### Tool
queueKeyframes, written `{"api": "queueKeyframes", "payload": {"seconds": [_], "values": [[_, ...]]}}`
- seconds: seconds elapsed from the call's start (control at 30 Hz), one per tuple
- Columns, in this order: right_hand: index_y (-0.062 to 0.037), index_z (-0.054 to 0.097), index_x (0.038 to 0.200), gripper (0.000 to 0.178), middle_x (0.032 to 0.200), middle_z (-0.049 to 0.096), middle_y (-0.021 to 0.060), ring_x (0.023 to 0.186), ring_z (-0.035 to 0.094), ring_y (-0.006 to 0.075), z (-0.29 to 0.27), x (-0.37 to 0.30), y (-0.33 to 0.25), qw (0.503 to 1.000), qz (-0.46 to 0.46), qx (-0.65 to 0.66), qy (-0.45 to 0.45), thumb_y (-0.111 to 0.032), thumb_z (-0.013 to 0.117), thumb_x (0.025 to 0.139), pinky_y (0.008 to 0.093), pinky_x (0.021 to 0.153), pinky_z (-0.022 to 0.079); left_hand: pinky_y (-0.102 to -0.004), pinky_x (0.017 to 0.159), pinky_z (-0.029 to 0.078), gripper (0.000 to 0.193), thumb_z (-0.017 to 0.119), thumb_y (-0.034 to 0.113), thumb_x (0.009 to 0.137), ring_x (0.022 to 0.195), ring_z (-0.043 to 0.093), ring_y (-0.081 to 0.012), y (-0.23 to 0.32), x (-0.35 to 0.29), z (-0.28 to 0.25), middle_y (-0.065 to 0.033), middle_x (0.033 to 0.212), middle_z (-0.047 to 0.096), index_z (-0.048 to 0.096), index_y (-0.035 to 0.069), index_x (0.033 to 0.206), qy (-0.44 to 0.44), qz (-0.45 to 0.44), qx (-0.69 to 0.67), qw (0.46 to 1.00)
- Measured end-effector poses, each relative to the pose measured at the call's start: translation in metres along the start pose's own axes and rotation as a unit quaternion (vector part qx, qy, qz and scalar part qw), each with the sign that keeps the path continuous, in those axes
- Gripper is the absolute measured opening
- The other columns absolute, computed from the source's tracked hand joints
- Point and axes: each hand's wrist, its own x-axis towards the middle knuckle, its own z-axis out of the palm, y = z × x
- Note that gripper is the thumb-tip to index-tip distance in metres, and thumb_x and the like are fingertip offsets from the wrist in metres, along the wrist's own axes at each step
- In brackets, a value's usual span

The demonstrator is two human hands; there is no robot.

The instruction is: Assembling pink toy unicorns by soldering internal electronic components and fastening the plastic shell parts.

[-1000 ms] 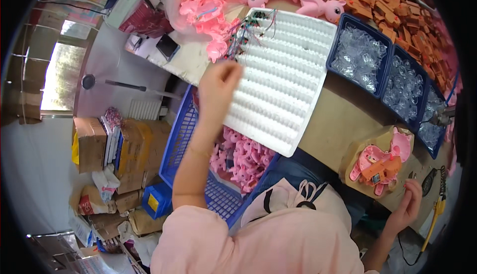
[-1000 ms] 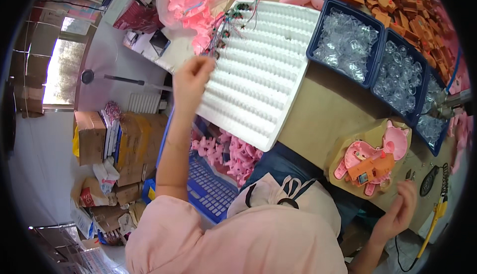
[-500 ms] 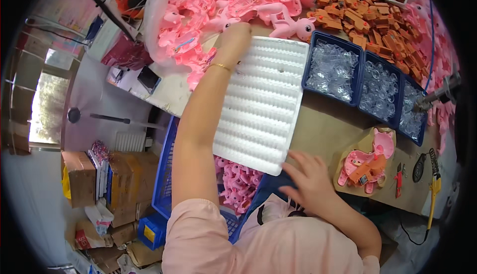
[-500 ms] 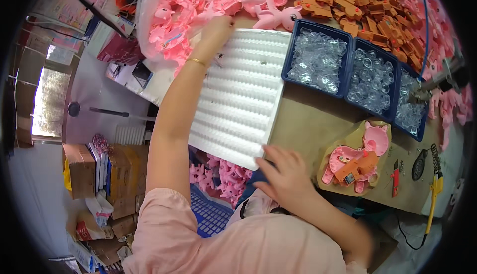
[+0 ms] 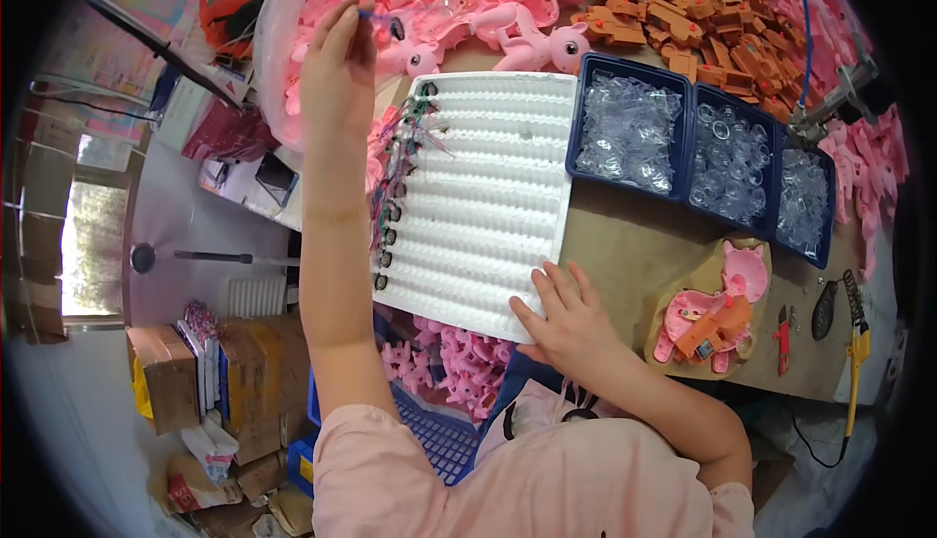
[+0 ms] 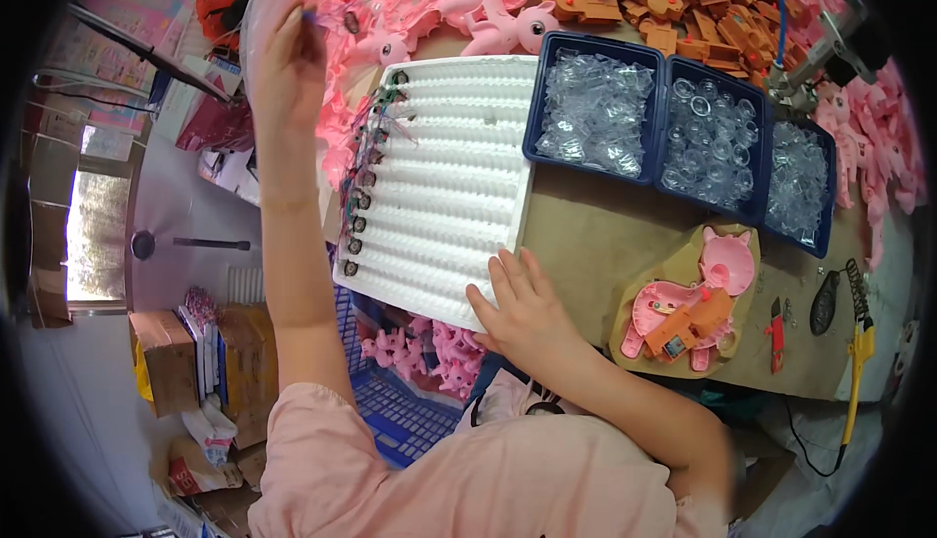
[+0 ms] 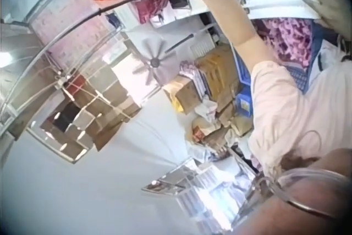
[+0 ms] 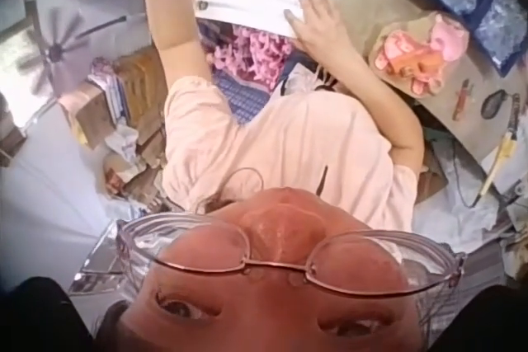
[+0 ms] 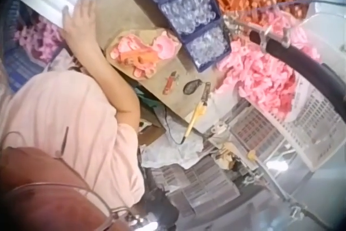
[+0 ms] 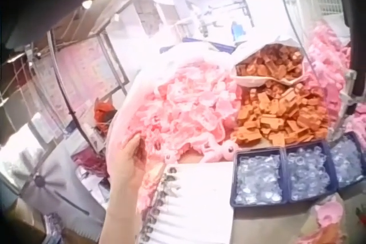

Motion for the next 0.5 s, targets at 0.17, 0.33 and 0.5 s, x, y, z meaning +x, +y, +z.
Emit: {"api": "queueKeyframes", "payload": {"seconds": [0.17, 0.33, 0.5], "values": [[-0.0073, 0.06, 0.105, 0.04, 0.113, 0.057, 0.0142, 0.107, 0.052, 0.0289, -0.039, -0.022, -0.005, 0.995, 0.007, 0.083, 0.048, -0.024, 0.072, 0.071, 0.0478, 0.094, 0.036, -0.0216, 0.077, 0.048, 0.016, 0.057, 0.011, 0.088, 0.087, 0.059, -0.01, 0.012, -0.119, 0.062, -0.0037, 0.097, 0.063, 0.056, 0.005, 0.103, -0.034, -0.231, -0.048, 0.971], [-0.0031, 0.063, 0.091, 0.022, 0.081, 0.064, 0.0055, 0.069, 0.06, 0.0224, -0.1, -0.065, -0.001, 0.966, 0.073, 0.227, 0.098, -0.001, 0.068, 0.07, 0.0328, 0.066, 0.046, -0.0214, 0.079, 0.051, 0.019, 0.058, 0.009, 0.088, 0.09, 0.061, -0.0113, -0.017, -0.201, 0.097, -0.0048, 0.097, 0.061, 0.05, 0.006, 0.105, -0.026, -0.492, -0.151, 0.857], [0.0004, 0.062, 0.094, 0.019, 0.08, 0.063, 0.0064, 0.072, 0.06, 0.0153, -0.143, -0.105, 0.001, 0.922, 0.252, 0.245, 0.161, 0.002, 0.065, 0.075, 0.0255, 0.065, 0.045, -0.026, 0.084, 0.05, 0.025, 0.057, -0.003, 0.086, 0.096, 0.06, -0.0151, -0.038, -0.257, 0.139, -0.0109, 0.105, 0.06, 0.047, -0.001, 0.109, -0.054, -0.373, -0.126, 0.918]]}}
